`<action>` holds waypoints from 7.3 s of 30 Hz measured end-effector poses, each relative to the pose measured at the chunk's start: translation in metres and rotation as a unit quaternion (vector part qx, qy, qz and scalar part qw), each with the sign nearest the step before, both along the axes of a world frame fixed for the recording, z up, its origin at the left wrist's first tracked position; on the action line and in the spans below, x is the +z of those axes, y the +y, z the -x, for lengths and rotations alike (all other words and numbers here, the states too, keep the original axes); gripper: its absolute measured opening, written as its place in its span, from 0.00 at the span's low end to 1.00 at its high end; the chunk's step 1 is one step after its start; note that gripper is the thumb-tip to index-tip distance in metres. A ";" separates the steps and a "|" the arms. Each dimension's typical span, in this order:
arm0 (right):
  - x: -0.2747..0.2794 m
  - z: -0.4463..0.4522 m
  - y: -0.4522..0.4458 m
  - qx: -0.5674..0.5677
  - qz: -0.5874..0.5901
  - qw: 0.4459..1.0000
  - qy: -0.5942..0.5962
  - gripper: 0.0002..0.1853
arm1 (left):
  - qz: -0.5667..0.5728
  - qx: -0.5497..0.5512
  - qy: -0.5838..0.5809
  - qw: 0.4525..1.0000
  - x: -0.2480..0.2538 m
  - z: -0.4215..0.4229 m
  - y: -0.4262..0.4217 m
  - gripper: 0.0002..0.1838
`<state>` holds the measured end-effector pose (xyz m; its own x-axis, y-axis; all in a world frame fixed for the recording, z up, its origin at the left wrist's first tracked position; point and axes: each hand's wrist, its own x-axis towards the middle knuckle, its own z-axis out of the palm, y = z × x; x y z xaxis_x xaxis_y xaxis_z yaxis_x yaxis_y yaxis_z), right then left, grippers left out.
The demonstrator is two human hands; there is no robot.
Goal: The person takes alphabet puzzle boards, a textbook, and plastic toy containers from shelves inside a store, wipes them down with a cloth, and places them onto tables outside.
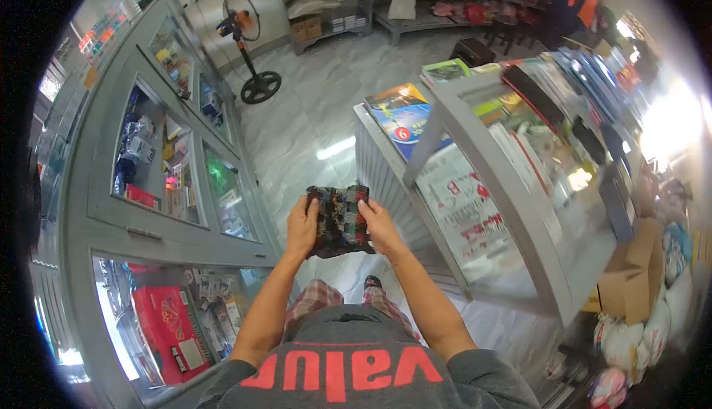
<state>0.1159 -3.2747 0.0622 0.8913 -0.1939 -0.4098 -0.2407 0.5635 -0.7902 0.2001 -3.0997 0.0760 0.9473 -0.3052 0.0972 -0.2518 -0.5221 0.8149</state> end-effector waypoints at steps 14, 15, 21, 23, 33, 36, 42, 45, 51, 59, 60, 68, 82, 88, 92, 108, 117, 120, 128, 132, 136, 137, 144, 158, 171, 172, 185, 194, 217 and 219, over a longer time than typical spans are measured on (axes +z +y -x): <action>-0.015 -0.315 0.014 0.100 -0.126 0.987 -0.015 0.18 | 0.094 0.042 0.063 0.993 -0.012 -0.275 0.005 0.26; -0.008 -0.339 0.013 0.092 -0.121 0.988 -0.020 0.18 | 0.133 0.070 0.178 0.972 -0.028 -0.305 0.015 0.27; 0.047 -0.469 -0.011 0.179 -0.223 0.957 -0.054 0.22 | 0.403 -0.015 0.450 0.797 0.018 -0.437 0.002 0.21; 0.053 -0.500 -0.032 0.183 -0.213 0.956 -0.086 0.24 | 0.419 -0.019 0.444 0.792 0.026 -0.469 -0.021 0.19; -0.060 -0.668 -0.128 0.064 -0.439 0.890 -0.102 0.21 | 0.315 -0.048 0.333 0.887 0.005 -0.644 -0.168 0.17; -0.016 -0.716 -0.176 0.050 -0.428 0.897 -0.094 0.23 | 0.232 -0.076 0.217 0.945 0.007 -0.699 -0.213 0.23; -0.003 -0.779 -0.249 0.077 -0.394 0.911 -0.090 0.28 | -0.019 -0.148 -0.061 0.987 0.021 -0.771 -0.312 0.37; -0.001 -0.803 -0.281 0.024 -0.398 0.912 -0.100 0.28 | -0.129 -0.200 -0.128 0.963 0.019 -0.795 -0.358 0.39; -0.030 -0.857 -0.361 -0.153 -0.442 0.884 -0.005 0.26 | -0.196 -0.423 -0.097 0.879 0.018 -0.851 -0.452 0.40; 0.009 -0.940 -0.473 -0.260 -0.357 0.897 -0.010 0.21 | -0.147 -0.569 -0.194 0.785 0.039 -0.964 -0.554 0.37; 0.005 -0.947 -0.486 -0.282 -0.358 0.890 0.002 0.21 | -0.125 -0.584 -0.209 0.774 0.042 -0.975 -0.564 0.33; -0.056 -0.931 -0.612 -0.481 -0.324 0.814 -0.039 0.23 | -0.018 -0.658 -0.025 0.753 0.049 -1.033 -0.662 0.21; -0.087 -0.945 -0.930 -0.548 -0.319 0.749 -0.190 0.18 | -0.040 -0.679 0.182 0.710 0.027 -1.107 -1.016 0.17; -0.055 -1.000 -1.089 -0.498 -0.324 0.781 -0.190 0.20 | 0.008 -0.582 0.253 0.772 0.015 -1.155 -1.137 0.18; -0.033 -1.026 -1.176 -0.478 -0.342 0.782 -0.207 0.22 | 0.009 -0.534 0.308 0.787 -0.034 -1.197 -1.209 0.17; -0.030 -1.006 -1.533 -0.561 -0.320 0.750 -0.145 0.25 | 0.007 -0.601 0.292 0.744 -0.020 -1.230 -1.720 0.16; -0.103 -0.929 -1.740 -0.649 -0.298 0.685 -0.142 0.27 | -0.013 -0.647 0.247 0.721 -0.105 -1.183 -1.967 0.16; -0.077 -0.908 -1.845 -0.610 -0.287 0.718 -0.174 0.28 | -0.107 -0.557 0.394 0.723 -0.102 -1.164 -2.042 0.16; -0.021 -0.898 -2.111 -0.587 -0.239 0.757 -0.162 0.26 | -0.020 -0.479 0.466 0.744 -0.059 -1.138 -2.251 0.19; -0.034 -0.903 -2.238 -0.555 -0.229 0.781 -0.171 0.26 | -0.034 -0.413 0.505 0.757 -0.095 -1.145 -2.348 0.16; -0.036 -0.912 -2.352 -0.538 -0.240 0.794 -0.152 0.28 | -0.049 -0.348 0.541 0.764 -0.129 -1.153 -2.453 0.15; -0.037 -0.908 -2.376 -0.527 -0.283 0.789 -0.142 0.28 | -0.042 -0.345 0.546 0.762 -0.134 -1.153 -2.486 0.15; 0.001 -0.934 -2.590 -0.475 -0.174 0.862 -0.043 0.31 | 0.038 -0.349 0.530 0.772 -0.072 -1.168 -2.696 0.14; 0.068 -1.123 -3.073 -0.420 0.044 0.893 -0.154 0.24 | 0.227 -0.348 0.375 0.829 0.126 -1.274 -2.952 0.22; 0.233 -1.414 -3.417 -0.341 0.608 0.702 -0.145 0.21 | 0.300 -0.195 0.219 0.908 0.229 -1.395 -3.309 0.32; 0.225 -1.438 -3.432 -0.327 0.682 0.643 -0.115 0.22 | 0.281 -0.152 0.187 0.929 0.210 -1.422 -3.333 0.34; 0.213 -1.464 -3.448 -0.177 0.819 0.538 -0.092 0.21 | 0.385 0.018 0.375 0.843 0.249 -1.449 -3.379 0.26; 0.181 -1.372 -3.421 -0.220 0.674 0.689 -0.151 0.23 | 0.492 -0.146 0.286 0.809 0.240 -1.397 -3.376 0.16; 0.241 -1.147 -2.870 0.142 0.798 0.508 -0.290 0.41 | 0.542 -0.066 0.328 0.771 0.163 -1.105 -2.864 0.27; 0.257 -1.175 -2.830 0.128 0.785 0.506 -0.334 0.41 | 0.514 -0.074 0.338 0.785 0.125 -1.074 -2.801 0.29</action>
<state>1.2905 -6.1046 0.3191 0.8071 0.3452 0.4790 0.4704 -0.8662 -0.1684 1.2738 -5.9002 0.2009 0.8506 -0.5053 -0.1452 0.4230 0.4936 0.7599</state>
